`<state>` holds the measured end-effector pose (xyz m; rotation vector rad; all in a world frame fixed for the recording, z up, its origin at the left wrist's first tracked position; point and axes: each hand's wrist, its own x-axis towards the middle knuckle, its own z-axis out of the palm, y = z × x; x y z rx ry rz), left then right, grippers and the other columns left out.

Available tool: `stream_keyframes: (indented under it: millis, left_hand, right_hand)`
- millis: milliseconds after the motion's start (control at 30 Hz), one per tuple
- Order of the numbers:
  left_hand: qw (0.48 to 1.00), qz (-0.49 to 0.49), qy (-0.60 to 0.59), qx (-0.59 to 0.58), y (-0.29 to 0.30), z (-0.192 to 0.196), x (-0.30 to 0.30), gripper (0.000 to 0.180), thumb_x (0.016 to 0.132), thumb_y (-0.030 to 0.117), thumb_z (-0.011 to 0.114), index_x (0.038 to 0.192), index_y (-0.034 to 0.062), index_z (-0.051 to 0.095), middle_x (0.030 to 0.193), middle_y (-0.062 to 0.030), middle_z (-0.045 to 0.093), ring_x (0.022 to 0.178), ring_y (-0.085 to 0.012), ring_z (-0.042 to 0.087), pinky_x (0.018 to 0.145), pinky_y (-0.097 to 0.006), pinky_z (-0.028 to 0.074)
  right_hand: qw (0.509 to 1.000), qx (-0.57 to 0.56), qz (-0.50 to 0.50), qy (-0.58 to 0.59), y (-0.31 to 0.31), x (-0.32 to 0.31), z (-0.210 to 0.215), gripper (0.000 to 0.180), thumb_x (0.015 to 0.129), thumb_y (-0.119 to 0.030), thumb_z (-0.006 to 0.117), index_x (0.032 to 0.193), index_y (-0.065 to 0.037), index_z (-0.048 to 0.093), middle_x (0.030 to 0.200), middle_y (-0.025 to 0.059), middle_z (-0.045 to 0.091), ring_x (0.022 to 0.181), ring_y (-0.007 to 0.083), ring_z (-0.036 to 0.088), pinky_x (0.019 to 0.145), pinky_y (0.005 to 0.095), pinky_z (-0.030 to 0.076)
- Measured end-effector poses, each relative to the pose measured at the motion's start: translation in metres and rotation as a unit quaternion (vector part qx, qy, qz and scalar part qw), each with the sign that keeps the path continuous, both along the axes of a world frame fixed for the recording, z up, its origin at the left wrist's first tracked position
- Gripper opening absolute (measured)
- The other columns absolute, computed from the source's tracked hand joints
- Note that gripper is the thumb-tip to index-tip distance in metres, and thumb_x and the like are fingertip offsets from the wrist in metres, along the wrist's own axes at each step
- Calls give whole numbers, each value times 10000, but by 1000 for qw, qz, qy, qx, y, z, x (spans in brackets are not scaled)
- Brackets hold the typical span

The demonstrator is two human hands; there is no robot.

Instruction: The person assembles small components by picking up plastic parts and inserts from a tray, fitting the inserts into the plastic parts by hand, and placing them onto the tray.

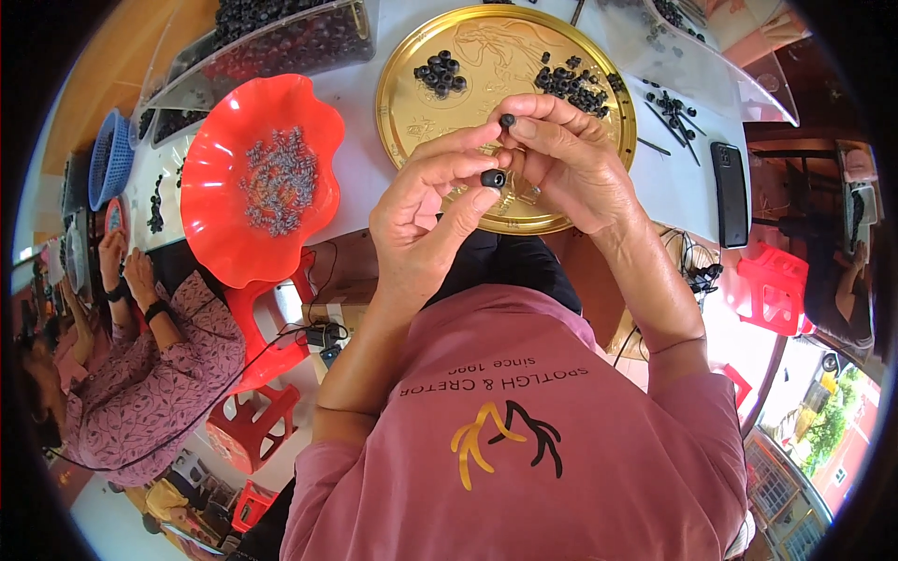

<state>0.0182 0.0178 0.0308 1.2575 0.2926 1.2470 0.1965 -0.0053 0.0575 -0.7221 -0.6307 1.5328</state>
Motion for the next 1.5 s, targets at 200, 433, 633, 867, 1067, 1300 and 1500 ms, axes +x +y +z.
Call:
stream_keyframes:
  millis: [200,433,633,867,1067,1300,1500]
  left_hand:
    - [990,-75,-26,-116,9,-4,-4,237,924,-47,606,1159,-66,585,1083,-131,646,998,-186,646,893,-325,551]
    - [989,-67,19,-130,19,1,3,231,929,-27,615,1156,-64,591,1073,-118,649,930,-156,645,864,-320,563]
    - [988,-70,37,-136,23,4,8,234,926,-2,637,1147,-66,596,1048,-121,667,913,-156,654,845,-304,568]
    - [989,-62,49,-128,25,3,10,215,926,16,646,1121,-65,605,1032,-121,682,894,-155,667,833,-288,567]
    - [988,-62,50,-130,30,0,13,220,927,38,655,1120,-59,613,1023,-117,685,876,-145,669,812,-270,567]
    - [988,-62,60,-127,30,1,15,217,925,28,653,1119,-63,623,1006,-115,690,871,-140,670,807,-265,566]
    - [989,-55,92,-99,29,3,15,211,912,-13,652,1113,-71,624,982,-111,689,878,-139,671,817,-260,562]
  right_hand:
    - [931,38,-54,-360,-1,11,33,164,900,-99,677,1036,-9,689,945,18,696,866,94,626,792,247,492]
    - [782,149,-41,-604,-3,9,55,171,826,-46,654,990,-11,684,873,32,692,797,109,633,747,268,500]
    - [743,172,-62,-644,-1,6,57,162,819,-89,677,963,-18,655,816,85,669,744,171,637,674,303,504]
    - [717,190,-71,-666,0,2,57,155,809,-91,682,940,-22,637,795,127,658,718,248,645,648,352,511]
    - [650,247,-102,-711,1,-1,60,138,782,-61,666,903,-14,620,768,156,644,720,342,639,630,410,505]
    - [671,229,-95,-699,2,0,56,135,788,-56,656,910,-10,621,776,163,644,715,352,640,634,417,508]
    - [715,171,-60,-675,3,7,57,167,830,-92,681,966,-5,640,832,146,677,742,256,668,674,352,524]
